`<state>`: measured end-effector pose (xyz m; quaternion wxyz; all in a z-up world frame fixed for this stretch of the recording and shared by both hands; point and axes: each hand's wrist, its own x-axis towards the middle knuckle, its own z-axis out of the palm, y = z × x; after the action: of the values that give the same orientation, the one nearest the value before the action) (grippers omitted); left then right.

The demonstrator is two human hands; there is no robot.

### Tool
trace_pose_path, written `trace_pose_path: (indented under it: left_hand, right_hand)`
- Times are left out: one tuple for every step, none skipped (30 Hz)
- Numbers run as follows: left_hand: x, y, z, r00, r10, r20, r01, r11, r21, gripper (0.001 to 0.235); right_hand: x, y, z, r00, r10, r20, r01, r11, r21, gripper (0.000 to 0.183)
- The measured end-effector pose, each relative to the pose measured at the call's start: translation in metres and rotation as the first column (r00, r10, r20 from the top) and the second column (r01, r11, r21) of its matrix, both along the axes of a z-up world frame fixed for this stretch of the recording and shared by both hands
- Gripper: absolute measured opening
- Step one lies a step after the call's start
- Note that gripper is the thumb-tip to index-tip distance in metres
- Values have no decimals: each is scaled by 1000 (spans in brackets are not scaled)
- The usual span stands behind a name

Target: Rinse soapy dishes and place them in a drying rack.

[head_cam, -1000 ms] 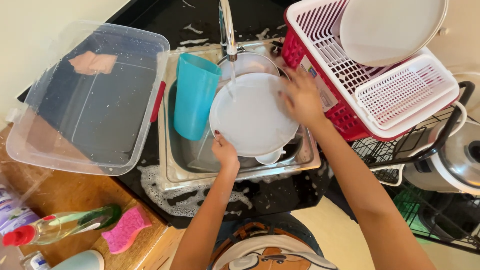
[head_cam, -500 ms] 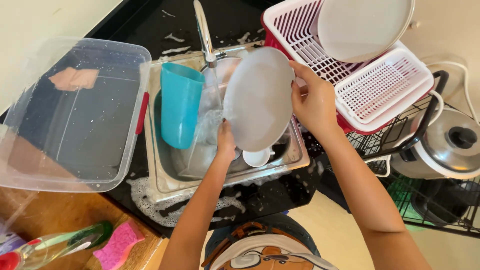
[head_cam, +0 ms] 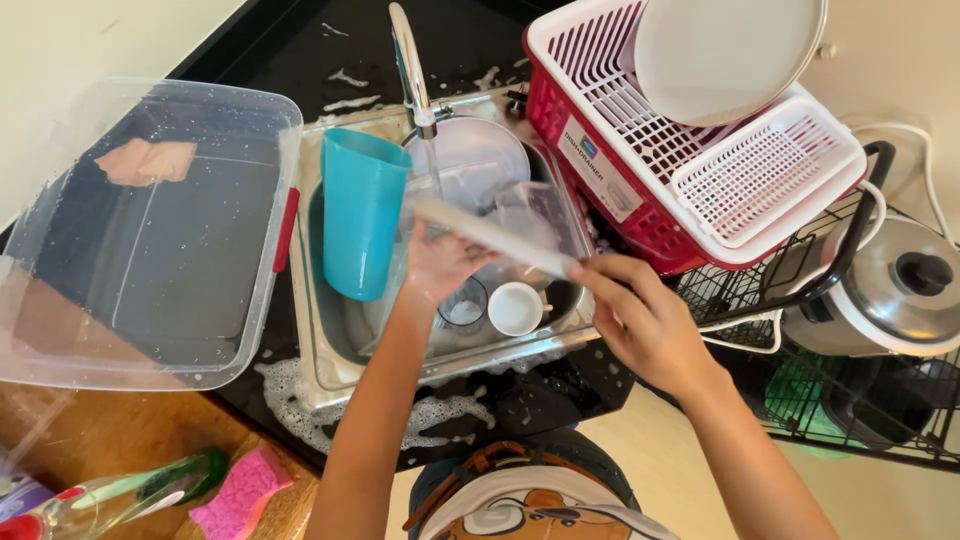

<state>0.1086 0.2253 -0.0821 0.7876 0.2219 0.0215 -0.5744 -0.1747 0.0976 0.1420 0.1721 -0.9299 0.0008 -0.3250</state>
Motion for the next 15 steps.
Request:
trace_pose_path:
  left_hand:
    - [2,9,-6,998,51,-27,-54,994,-93,102]
    - [5,18,-11,993,100,-59,-109,977,-183,87]
    - [12,29,-24,994,99,-56,-107,977,-182,87]
    - [19,40,-36,987,157,-16,-157,974,-162,70]
    - [24,53,-49,977,213,22,-208,968,-141,53]
    - [21,60,-41,977,211,21,-206,969,-136,53]
    - [17,67,-33,971,220,93,-215,974,-68,45]
    - [14,73,-25,961,224,164,-227,974,1,39]
    - [15,76,-35,961,225,163,-228,974,3,39]
    - [17,79,-45,948,240,208,-250,968,22,38]
    - [18,84,-55,933,255,254,-274,961,41,38]
    - [16,85,-61,933,258,251,-277,960,44,38]
    - [14,85,-66,917,314,244,-336,941,50,38]
    - [12,86,-72,898,370,238,-393,918,56,39]
    - [7,83,-65,897,373,235,-396,916,58,39]
  right_hand:
    - [-4,-1,-7,999,41,-29,-41,999,18,49]
    - [-8,-2,-14,995,83,-57,-81,996,38,53]
    - [-8,-4,-22,995,82,-55,-79,996,38,53]
    - [-8,-6,-29,995,88,-50,-84,993,81,53]
    - [-10,-7,-37,994,94,-50,-87,988,126,53]
    - [-9,-8,-48,994,92,-52,-85,988,130,53]
    - [-7,-10,-59,996,81,-28,-76,986,150,51]
    - [-6,-12,-70,998,70,-6,-68,983,170,50]
    - [-2,-15,-80,997,71,-8,-69,983,172,50]
    - [2,-17,-91,999,19,25,-23,984,175,48]
    - [6,-19,-102,998,-31,57,20,983,180,47]
    - [13,-23,-116,998,-28,54,18,983,183,47]
    - [20,-26,-129,994,-81,70,61,967,248,45]
    - [26,-30,-142,987,-135,83,103,944,313,43]
    - [33,-32,-148,988,-131,80,100,944,313,43]
